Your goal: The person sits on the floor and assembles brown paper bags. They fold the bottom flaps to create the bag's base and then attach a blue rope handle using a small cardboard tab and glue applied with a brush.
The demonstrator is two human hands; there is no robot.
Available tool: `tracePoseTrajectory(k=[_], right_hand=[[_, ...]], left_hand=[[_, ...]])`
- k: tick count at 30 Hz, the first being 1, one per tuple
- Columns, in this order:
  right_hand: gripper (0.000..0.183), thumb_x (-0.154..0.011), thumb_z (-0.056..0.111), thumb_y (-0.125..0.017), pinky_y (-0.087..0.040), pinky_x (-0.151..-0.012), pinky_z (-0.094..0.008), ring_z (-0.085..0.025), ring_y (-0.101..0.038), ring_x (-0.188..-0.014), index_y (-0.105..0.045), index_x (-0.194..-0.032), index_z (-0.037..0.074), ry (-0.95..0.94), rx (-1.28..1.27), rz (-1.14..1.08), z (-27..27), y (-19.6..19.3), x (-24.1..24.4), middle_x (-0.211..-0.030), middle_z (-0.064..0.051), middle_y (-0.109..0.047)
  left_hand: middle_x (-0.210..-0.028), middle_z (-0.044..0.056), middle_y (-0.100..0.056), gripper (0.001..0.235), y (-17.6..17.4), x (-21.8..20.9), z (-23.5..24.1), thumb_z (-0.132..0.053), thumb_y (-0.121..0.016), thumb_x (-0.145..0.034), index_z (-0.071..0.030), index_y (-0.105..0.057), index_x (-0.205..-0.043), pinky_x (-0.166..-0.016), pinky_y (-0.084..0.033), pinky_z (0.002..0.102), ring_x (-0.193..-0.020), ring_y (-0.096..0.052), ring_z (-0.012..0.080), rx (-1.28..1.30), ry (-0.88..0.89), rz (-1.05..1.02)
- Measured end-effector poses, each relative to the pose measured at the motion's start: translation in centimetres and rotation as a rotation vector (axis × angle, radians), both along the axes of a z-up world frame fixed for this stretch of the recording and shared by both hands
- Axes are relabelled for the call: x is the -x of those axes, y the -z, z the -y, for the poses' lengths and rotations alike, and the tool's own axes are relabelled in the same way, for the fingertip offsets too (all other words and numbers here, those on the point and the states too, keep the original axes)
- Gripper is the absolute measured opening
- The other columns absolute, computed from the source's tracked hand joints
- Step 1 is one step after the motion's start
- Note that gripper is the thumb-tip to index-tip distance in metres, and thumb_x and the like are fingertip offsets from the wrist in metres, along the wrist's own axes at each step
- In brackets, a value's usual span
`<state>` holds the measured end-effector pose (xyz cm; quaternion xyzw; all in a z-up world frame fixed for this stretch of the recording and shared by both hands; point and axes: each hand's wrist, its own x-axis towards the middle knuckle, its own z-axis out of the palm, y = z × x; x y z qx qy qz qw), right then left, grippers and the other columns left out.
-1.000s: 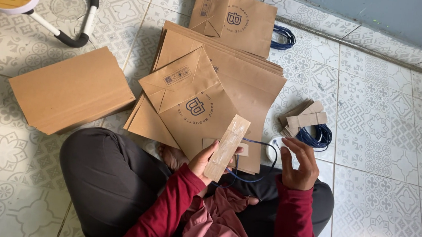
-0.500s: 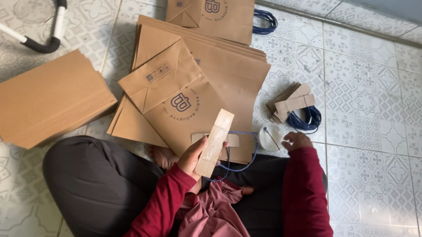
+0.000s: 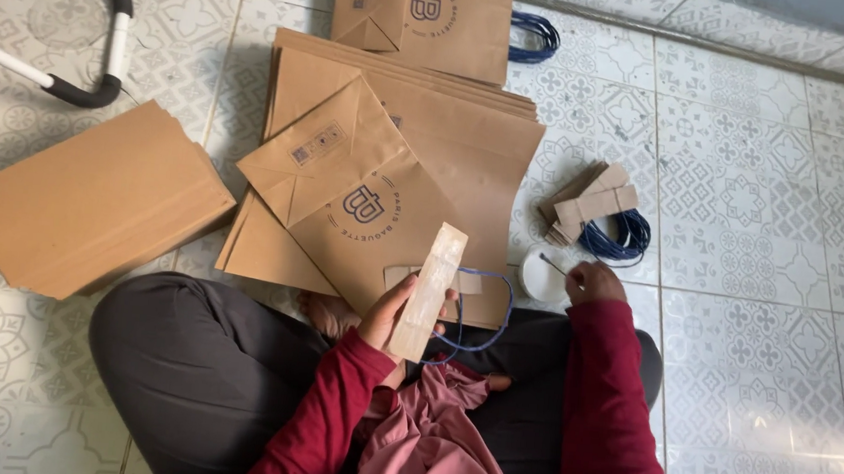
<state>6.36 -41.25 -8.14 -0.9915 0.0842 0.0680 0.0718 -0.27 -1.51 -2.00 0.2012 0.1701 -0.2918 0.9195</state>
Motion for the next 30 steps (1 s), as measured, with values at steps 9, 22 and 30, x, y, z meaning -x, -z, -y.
tracePoseTrajectory(k=[9, 22, 30], right_hand=[[0.015, -0.084, 0.017, -0.082, -0.056, -0.061, -0.029, -0.015, -0.065, -0.063, -0.083, -0.097, 0.024, -0.281, -0.389, 0.665, -15.3, -17.6, 8.3, -0.077, 0.004, -0.067], [0.015, -0.086, 0.009, -0.076, -0.056, -0.062, -0.03, -0.019, -0.064, -0.061, -0.081, -0.092, 0.022, -0.476, -0.357, 0.792, -20.5, -18.3, 8.0, -0.076, 0.001, -0.063], [0.015, -0.087, 0.01, -0.078, -0.055, -0.06, -0.029, -0.019, -0.063, -0.059, -0.084, -0.091, 0.023, -0.402, -0.383, 0.749, -20.1, -18.5, 8.4, -0.075, 0.001, -0.064]], left_hand=[[-0.108, 0.027, -0.063, 0.043, 0.3, 0.7, -0.2, -0.038, -0.059, -0.095, -0.021, -0.059, -0.134, -0.073, -0.057, 0.048, -0.088, -0.064, 0.0355, 0.231, 0.059, 0.102], [-0.099, 0.033, -0.063, 0.051, 2.0, 0.8, -0.3, -0.034, -0.054, -0.094, -0.018, -0.057, -0.142, -0.072, -0.055, 0.052, -0.079, -0.064, 0.0412, 0.303, 0.063, 0.136], [-0.1, 0.033, -0.063, 0.054, 1.9, 0.9, -0.4, -0.036, -0.055, -0.093, -0.016, -0.058, -0.142, -0.075, -0.054, 0.052, -0.079, -0.063, 0.0396, 0.312, 0.091, 0.13]])
